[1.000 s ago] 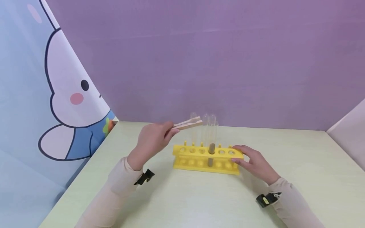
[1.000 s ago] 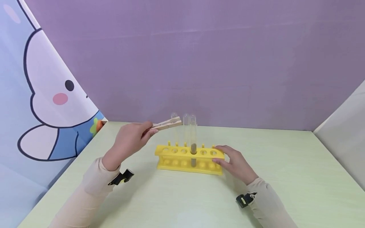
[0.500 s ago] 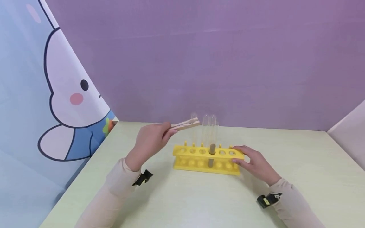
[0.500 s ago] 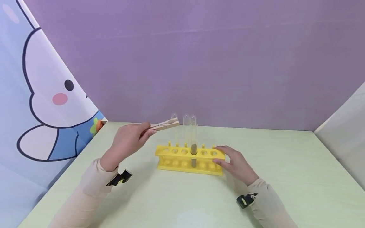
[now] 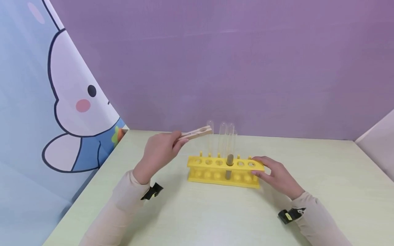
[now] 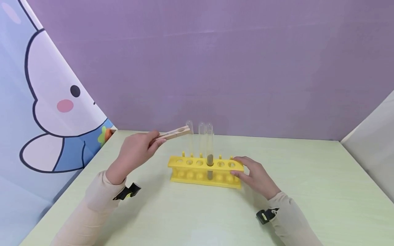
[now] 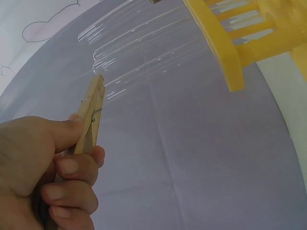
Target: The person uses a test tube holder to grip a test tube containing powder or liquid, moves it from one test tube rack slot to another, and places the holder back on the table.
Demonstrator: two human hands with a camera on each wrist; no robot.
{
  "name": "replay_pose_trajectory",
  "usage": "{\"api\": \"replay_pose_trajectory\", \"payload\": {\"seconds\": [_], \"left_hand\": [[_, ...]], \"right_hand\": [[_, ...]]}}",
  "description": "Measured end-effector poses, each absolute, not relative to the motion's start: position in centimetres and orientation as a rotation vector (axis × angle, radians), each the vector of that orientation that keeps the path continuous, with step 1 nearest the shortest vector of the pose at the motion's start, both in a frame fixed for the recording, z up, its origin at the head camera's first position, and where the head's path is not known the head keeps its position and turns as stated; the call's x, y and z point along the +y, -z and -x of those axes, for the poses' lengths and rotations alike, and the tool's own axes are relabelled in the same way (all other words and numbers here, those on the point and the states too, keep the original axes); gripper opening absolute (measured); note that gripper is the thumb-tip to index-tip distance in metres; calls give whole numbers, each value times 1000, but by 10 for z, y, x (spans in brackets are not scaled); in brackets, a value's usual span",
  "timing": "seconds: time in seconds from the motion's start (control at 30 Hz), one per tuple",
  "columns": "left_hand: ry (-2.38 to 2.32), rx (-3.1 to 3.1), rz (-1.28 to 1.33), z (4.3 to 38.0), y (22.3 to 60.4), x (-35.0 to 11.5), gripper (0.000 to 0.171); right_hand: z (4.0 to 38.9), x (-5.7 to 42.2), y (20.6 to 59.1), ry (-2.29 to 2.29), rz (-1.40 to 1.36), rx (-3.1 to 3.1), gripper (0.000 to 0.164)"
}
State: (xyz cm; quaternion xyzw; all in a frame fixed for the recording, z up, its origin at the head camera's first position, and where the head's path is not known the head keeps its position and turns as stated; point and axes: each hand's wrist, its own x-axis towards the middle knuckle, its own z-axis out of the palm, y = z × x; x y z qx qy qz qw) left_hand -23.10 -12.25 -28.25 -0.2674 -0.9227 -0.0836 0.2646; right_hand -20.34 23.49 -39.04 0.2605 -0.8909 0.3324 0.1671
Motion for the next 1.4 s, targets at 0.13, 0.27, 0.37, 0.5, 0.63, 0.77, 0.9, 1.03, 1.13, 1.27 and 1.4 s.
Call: {"api": "replay_pose_trajectory", "payload": {"seconds": [0.13,0.27,0.37,0.5,0.63,0.77,0.9,1.03,1.13,1.27,1.4], "left_hand": [[227,-2517,701,231,283,-126,34],[240,-2549,678,231,283,-128,33],[249,-2576,673,232,283,-130,32],[268,-2600,670,233,284,-131,32],[288,-2617,654,234,284,-132,31],[298,-2629,635,234,285,-134,31],[353,-2649,624,234,287,-136,30],[425,-2684,621,233,292,-137,26],[432,-2705,606,233,294,-139,24],[425,-2709,595,234,294,-142,24],[431,-2720,575,235,293,-145,24]], "right_hand": [[205,236,392,-929,-745,-2538,41],[207,236,392,-913,-748,-2531,41],[208,237,392,-899,-749,-2528,41],[209,236,391,-900,-759,-2518,41],[209,236,390,-909,-757,-2515,41],[208,236,389,-916,-745,-2532,41],[205,234,389,-919,-750,-2529,41],[202,234,391,-894,-742,-2517,41],[201,234,392,-878,-745,-2519,42],[202,235,392,-880,-740,-2513,42],[203,236,392,-883,-721,-2522,42]]}}
